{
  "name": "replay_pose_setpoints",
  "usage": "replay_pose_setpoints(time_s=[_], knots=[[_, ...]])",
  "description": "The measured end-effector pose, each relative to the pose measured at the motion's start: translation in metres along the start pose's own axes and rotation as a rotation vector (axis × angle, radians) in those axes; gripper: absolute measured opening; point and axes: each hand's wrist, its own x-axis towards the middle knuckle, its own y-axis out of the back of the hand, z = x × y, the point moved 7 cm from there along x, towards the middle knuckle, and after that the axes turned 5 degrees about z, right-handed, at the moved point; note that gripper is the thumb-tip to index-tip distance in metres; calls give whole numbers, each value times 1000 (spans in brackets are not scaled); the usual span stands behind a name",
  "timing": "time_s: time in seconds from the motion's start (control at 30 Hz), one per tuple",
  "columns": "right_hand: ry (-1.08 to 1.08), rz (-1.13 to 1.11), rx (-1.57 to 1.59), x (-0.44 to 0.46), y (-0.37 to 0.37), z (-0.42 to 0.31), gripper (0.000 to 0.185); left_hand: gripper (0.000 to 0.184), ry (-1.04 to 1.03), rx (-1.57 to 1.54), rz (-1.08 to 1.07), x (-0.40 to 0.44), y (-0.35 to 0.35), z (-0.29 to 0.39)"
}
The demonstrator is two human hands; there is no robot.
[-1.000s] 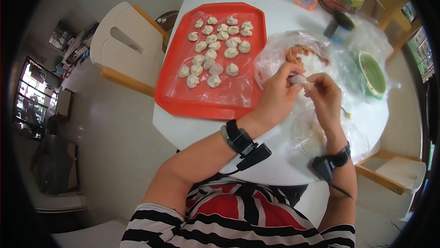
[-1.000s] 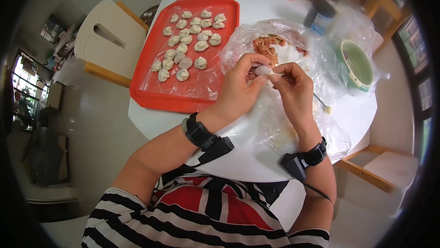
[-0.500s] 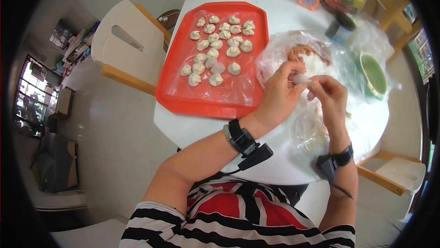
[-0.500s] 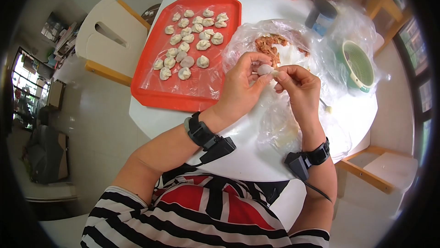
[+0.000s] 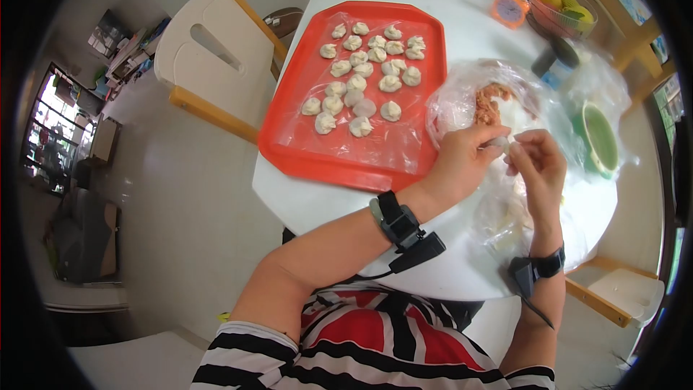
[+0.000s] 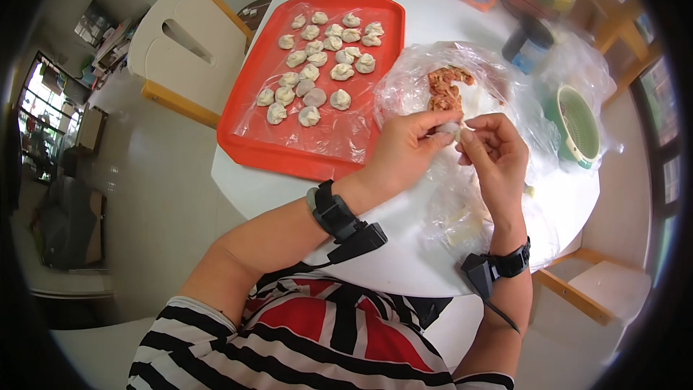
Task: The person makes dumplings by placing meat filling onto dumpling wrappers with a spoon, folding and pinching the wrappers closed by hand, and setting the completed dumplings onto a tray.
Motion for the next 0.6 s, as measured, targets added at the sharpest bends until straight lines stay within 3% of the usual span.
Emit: replay_pose_setpoints(time_s=[0.3, 0.43, 0.6], knots=[[85, 71, -58, -1, -1, 2, 15, 27, -61, -21, 42, -3, -2, 1], [113, 100, -137, -3, -2, 0, 16, 34, -108, 147, -41, -7, -8, 9], [180, 70, -253, -3, 0, 3, 10, 41, -113, 8, 60, -13, -10, 7]])
